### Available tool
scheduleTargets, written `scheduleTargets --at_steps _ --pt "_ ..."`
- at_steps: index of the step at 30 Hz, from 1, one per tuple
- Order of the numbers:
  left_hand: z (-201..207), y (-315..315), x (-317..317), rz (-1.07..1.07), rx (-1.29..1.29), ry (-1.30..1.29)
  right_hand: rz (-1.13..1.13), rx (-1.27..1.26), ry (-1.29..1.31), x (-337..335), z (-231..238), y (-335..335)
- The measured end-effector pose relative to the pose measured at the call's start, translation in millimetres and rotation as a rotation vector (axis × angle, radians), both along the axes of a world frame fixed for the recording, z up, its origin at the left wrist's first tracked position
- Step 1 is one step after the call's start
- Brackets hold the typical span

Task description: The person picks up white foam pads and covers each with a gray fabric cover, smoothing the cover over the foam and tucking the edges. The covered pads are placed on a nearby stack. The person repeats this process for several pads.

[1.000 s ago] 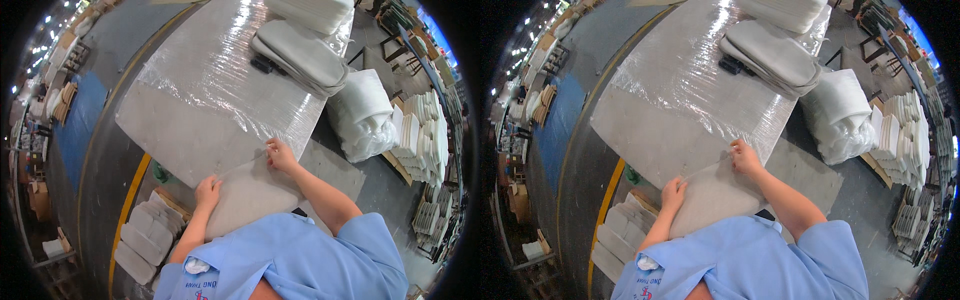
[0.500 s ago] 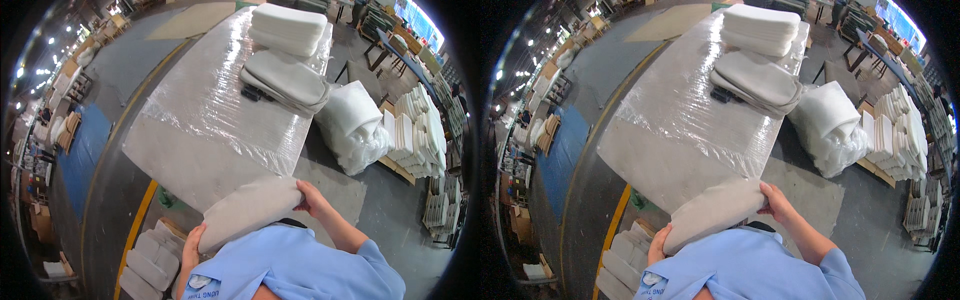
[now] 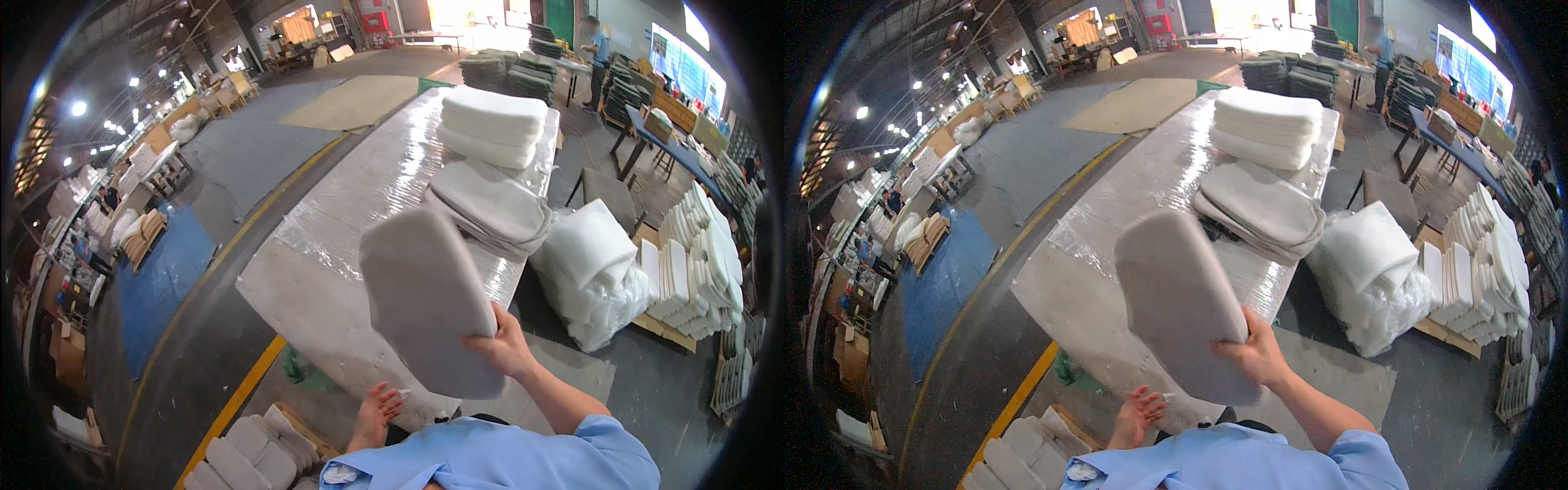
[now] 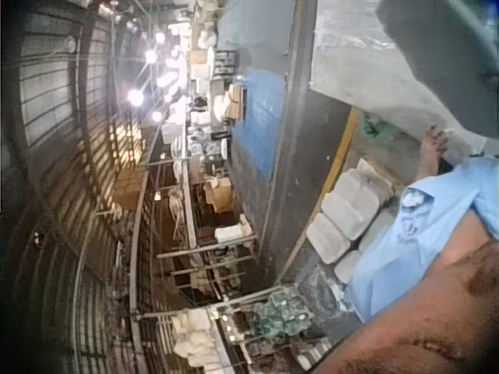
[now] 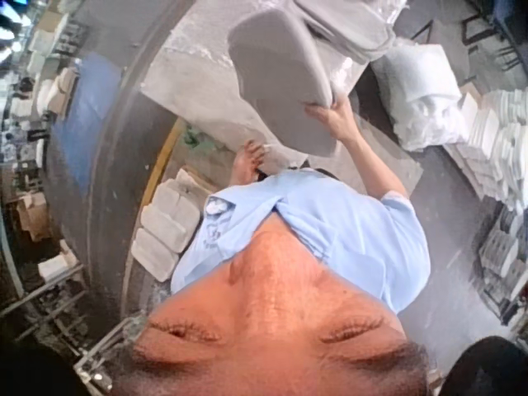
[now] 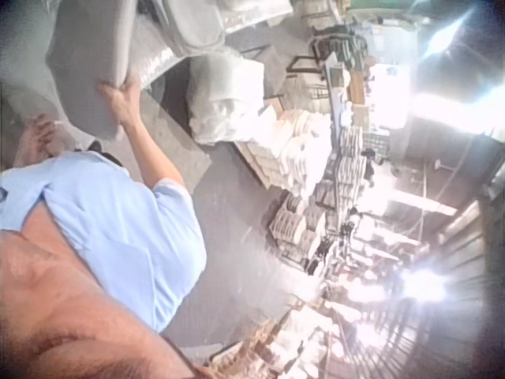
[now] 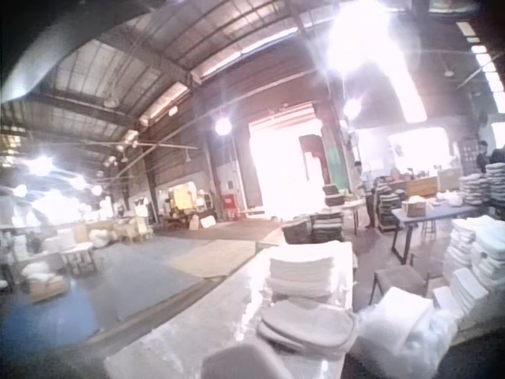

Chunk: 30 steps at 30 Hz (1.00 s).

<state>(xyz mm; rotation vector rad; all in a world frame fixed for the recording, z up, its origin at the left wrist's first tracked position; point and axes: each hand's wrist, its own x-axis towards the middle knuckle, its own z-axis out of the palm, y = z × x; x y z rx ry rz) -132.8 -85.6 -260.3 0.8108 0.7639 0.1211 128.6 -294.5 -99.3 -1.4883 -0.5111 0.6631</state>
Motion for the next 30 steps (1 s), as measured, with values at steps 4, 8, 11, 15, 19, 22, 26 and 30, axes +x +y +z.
scheduleTargets --at_steps 4,8,11,15,19,22,26,30 --pt "32.4 71.1 -15.9 -0.036 -0.282 -0.358 0.335 -0.238 -0.417 -5.1 31.7 -19.3" --pt "44.0 128.1 -6.2 -0.367 -0.413 -0.438 0.616 -0.214 -0.828 -10.8 24.6 -6.0" --pt "46.6 126.1 30.3 -0.615 -0.121 -0.023 0.727 -0.271 -1.054 -15.2 3.0 -2.4" --pt "34.4 130.1 59.8 -0.894 0.230 0.254 0.828 -0.276 -1.188 -35.4 -10.3 22.6" --pt "14.1 96.8 96.0 -1.144 0.476 0.409 0.884 -0.345 -1.170 -62.4 -52.6 31.7" --pt "-2.1 80.1 95.0 -1.270 0.978 0.413 1.097 -0.444 -0.933 -67.8 -73.8 37.9" --pt "-10.5 82.7 70.2 -1.035 0.995 0.458 1.182 -0.322 0.003 -14.9 -91.7 71.5" --pt "-13.3 65.6 83.8 -0.868 1.101 0.451 0.847 -0.791 -0.539 42.8 -144.0 107.5"
